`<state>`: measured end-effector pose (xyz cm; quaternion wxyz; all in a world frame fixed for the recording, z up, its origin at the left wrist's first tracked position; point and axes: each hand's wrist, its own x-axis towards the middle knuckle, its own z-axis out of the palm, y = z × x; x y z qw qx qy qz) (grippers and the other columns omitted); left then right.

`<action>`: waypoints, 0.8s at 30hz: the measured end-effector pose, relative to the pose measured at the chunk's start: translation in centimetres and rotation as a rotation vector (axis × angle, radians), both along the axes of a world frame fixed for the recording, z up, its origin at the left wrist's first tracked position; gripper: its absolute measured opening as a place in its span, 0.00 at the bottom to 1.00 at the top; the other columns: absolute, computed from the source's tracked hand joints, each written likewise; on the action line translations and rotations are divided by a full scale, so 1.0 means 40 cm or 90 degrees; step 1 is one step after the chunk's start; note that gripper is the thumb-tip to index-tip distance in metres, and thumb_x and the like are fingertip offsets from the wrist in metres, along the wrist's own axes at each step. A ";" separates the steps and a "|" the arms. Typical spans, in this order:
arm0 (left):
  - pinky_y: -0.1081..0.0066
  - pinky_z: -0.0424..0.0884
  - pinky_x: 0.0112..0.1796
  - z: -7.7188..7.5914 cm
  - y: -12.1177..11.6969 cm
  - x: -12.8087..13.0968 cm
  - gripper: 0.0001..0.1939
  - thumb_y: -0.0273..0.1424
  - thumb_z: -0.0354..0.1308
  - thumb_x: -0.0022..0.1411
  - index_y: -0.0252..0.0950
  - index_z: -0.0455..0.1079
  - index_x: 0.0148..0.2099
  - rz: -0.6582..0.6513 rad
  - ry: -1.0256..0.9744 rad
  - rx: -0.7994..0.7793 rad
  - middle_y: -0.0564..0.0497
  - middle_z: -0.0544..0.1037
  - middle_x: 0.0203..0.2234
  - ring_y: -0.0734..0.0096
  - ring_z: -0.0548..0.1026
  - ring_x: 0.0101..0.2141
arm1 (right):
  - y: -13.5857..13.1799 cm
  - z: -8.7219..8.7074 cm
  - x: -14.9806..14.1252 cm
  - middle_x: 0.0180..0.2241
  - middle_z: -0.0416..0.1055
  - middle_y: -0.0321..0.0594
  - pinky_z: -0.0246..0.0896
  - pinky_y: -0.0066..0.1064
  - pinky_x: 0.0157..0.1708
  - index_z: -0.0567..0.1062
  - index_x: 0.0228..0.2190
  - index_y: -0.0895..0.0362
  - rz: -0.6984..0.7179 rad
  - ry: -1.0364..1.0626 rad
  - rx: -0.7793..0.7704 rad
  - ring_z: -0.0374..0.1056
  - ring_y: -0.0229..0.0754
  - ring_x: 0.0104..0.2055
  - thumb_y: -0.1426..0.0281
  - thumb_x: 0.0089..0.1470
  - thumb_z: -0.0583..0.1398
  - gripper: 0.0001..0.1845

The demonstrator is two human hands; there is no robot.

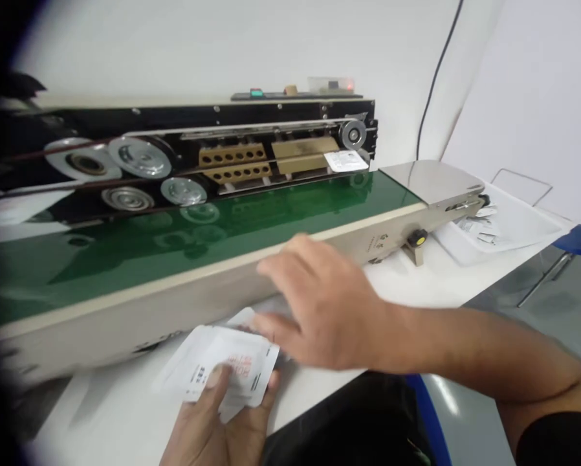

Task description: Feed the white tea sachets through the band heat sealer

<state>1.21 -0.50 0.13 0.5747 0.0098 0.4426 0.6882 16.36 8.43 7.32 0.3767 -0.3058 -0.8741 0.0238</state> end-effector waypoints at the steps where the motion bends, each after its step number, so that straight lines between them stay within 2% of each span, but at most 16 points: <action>1: 0.67 0.80 0.36 0.002 0.000 0.003 0.22 0.26 0.65 0.57 0.47 0.72 0.54 0.002 -0.013 0.033 0.53 0.82 0.41 0.66 0.80 0.37 | -0.029 -0.029 -0.018 0.43 0.69 0.49 0.69 0.43 0.43 0.68 0.48 0.60 0.036 -0.015 -0.051 0.66 0.50 0.45 0.63 0.60 0.59 0.18; 4: 0.71 0.78 0.38 -0.003 -0.004 0.006 0.23 0.23 0.63 0.58 0.45 0.72 0.55 -0.014 -0.020 0.093 0.50 0.83 0.39 0.69 0.79 0.36 | -0.070 -0.104 -0.058 0.52 0.64 0.54 0.65 0.47 0.52 0.65 0.53 0.63 0.067 -0.040 -0.190 0.63 0.53 0.52 0.63 0.54 0.64 0.29; 8: 0.69 0.79 0.36 -0.021 -0.010 -0.001 0.24 0.24 0.62 0.59 0.42 0.70 0.58 -0.061 -0.021 0.113 0.45 0.83 0.38 0.61 0.81 0.38 | -0.073 -0.157 -0.087 0.57 0.60 0.55 0.61 0.45 0.58 0.62 0.56 0.65 0.054 -0.011 -0.268 0.60 0.52 0.57 0.66 0.50 0.66 0.35; 13: 0.67 0.78 0.39 -0.031 -0.009 -0.007 0.25 0.29 0.61 0.63 0.42 0.66 0.62 -0.069 -0.058 0.131 0.43 0.82 0.44 0.59 0.80 0.44 | -0.079 -0.171 -0.090 0.59 0.57 0.54 0.60 0.44 0.60 0.56 0.60 0.62 0.063 0.026 -0.329 0.57 0.50 0.61 0.69 0.53 0.63 0.36; 19: 0.61 0.73 0.47 -0.014 -0.020 0.000 0.30 0.35 0.62 0.63 0.41 0.61 0.65 -0.152 -0.124 0.102 0.44 0.82 0.42 0.56 0.78 0.47 | -0.099 -0.164 -0.086 0.57 0.61 0.48 0.67 0.46 0.54 0.52 0.61 0.50 0.104 0.064 -0.408 0.65 0.50 0.56 0.68 0.61 0.57 0.30; 22: 0.56 0.70 0.51 -0.032 -0.030 -0.001 0.31 0.43 0.63 0.61 0.41 0.64 0.63 -0.243 -0.058 0.141 0.41 0.80 0.46 0.51 0.76 0.50 | -0.117 -0.175 -0.086 0.57 0.63 0.47 0.70 0.46 0.52 0.54 0.61 0.46 0.071 0.097 -0.404 0.68 0.52 0.54 0.67 0.63 0.55 0.27; 24: 0.55 0.68 0.52 -0.061 -0.034 -0.010 0.31 0.48 0.61 0.60 0.40 0.67 0.61 -0.312 0.063 0.176 0.39 0.78 0.49 0.47 0.74 0.52 | -0.129 -0.192 -0.079 0.55 0.65 0.48 0.73 0.42 0.46 0.57 0.60 0.45 0.051 0.134 -0.423 0.70 0.53 0.52 0.64 0.63 0.56 0.25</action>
